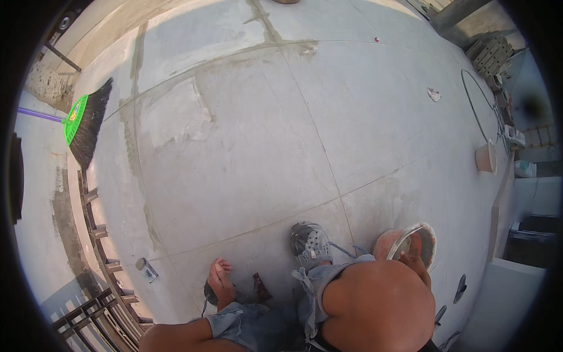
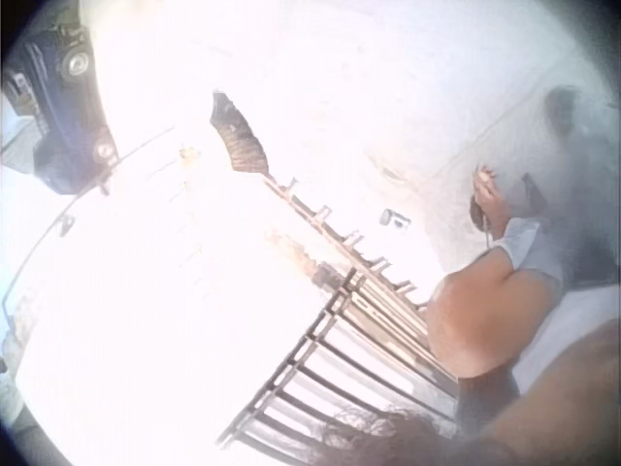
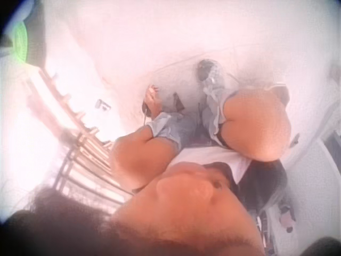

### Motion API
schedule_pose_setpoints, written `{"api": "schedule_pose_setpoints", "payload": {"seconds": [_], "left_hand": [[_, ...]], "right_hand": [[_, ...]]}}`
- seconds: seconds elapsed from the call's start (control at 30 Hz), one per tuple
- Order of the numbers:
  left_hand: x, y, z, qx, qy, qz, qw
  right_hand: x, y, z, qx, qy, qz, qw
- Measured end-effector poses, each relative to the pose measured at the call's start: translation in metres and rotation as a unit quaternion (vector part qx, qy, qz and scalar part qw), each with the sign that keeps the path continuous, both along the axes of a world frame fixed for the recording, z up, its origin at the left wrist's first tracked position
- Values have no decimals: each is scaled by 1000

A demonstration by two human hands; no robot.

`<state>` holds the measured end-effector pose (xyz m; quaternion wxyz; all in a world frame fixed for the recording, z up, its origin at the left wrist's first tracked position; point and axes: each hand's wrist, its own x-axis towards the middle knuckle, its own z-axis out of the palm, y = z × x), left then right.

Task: The person kneels on a tiled floor and wipes the surface and grout lines with a yellow sponge, repeatedly dipping it into a bucket of water. The person also uses a small metal scraper to remove residue from the grout lines.

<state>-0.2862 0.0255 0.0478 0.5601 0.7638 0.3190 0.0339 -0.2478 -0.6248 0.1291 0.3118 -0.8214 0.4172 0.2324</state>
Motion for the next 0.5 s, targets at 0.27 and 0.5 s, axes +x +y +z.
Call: {"api": "schedule_pose_setpoints", "payload": {"seconds": [0.27, 0.5], "left_hand": [[-18, -6, -10, -50, -25, 22, 998], [-31, -5, 2, -126, -108, 78, 983]], "right_hand": [[208, 74, 232, -123, 112, 332, 929], [318, 395, 256, 11, 15, 669, 743]]}}
